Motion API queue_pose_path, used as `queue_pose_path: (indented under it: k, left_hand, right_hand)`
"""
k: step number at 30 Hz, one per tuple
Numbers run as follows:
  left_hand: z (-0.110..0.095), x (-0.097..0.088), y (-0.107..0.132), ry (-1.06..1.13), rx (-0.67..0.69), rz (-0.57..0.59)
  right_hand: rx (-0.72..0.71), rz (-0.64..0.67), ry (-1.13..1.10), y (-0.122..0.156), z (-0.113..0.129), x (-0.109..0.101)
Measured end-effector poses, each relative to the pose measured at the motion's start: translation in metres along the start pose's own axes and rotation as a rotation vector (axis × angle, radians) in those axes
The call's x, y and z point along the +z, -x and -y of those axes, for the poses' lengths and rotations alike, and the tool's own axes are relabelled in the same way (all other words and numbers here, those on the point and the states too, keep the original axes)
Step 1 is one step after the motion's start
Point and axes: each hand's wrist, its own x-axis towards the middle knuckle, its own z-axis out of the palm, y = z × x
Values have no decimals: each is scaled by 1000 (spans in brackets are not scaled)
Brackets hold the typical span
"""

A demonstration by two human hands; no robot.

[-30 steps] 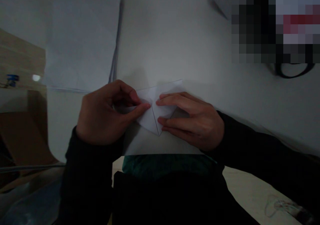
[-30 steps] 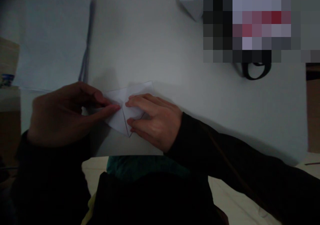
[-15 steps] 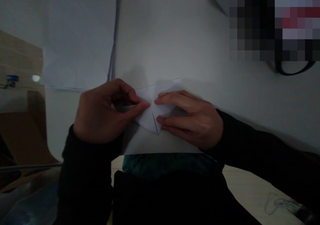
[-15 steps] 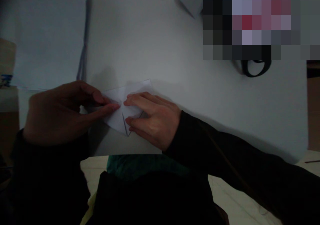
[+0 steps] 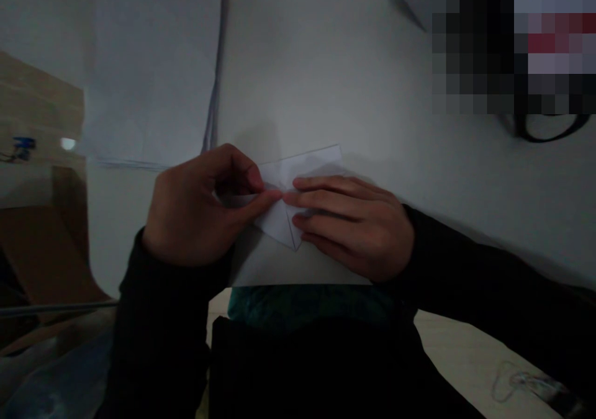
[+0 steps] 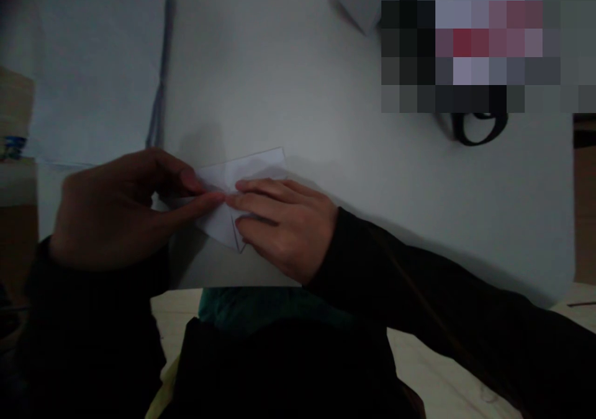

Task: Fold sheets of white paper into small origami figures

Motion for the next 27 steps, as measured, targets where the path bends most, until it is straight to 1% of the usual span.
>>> queue_pose_path:
  k: [6, 10, 12, 14, 15, 16, 17, 19, 22, 23, 24, 27]
  left_hand:
    - [-1, -2, -4, -13, 46, 23]
    - [-1, -1, -5, -18, 52, 43]
    - [-2, 1, -4, -26, 47, 36]
    - [-3, 4, 1, -65, 67, -11]
    - [-3, 5, 6, -93, 88, -51]
    - [-3, 7, 13, -127, 119, -131]
    - [-2, 8, 22, -163, 157, -161]
    - [1, 11, 42, -194, 183, -346]
    - [9, 20, 75, -181, 434, -226]
    - [11, 24, 83, -157, 505, -232]
    - [12, 28, 90, -161, 581, -177]
    - [10, 41, 100, -169, 619, -195]
  right_hand:
    - [-85, 51, 93, 0, 4, 1]
    - [-100, 30, 162, 1, 5, 2]
    - [-96, 23, 167, 0, 5, 3]
    - [-87, 22, 182, 0, 6, 3]
    - [-86, 24, 199, 0, 6, 3]
    - [-88, 25, 219, -1, 6, 3]
    - [-90, 28, 238, -1, 6, 3]
    - [-97, 35, 261, -1, 6, 3]
    - [-104, 37, 264, -1, 6, 3]
    - [-106, 37, 262, -1, 6, 3]
    - [-108, 36, 259, -1, 6, 3]
    - [-101, 54, 246, -1, 6, 2]
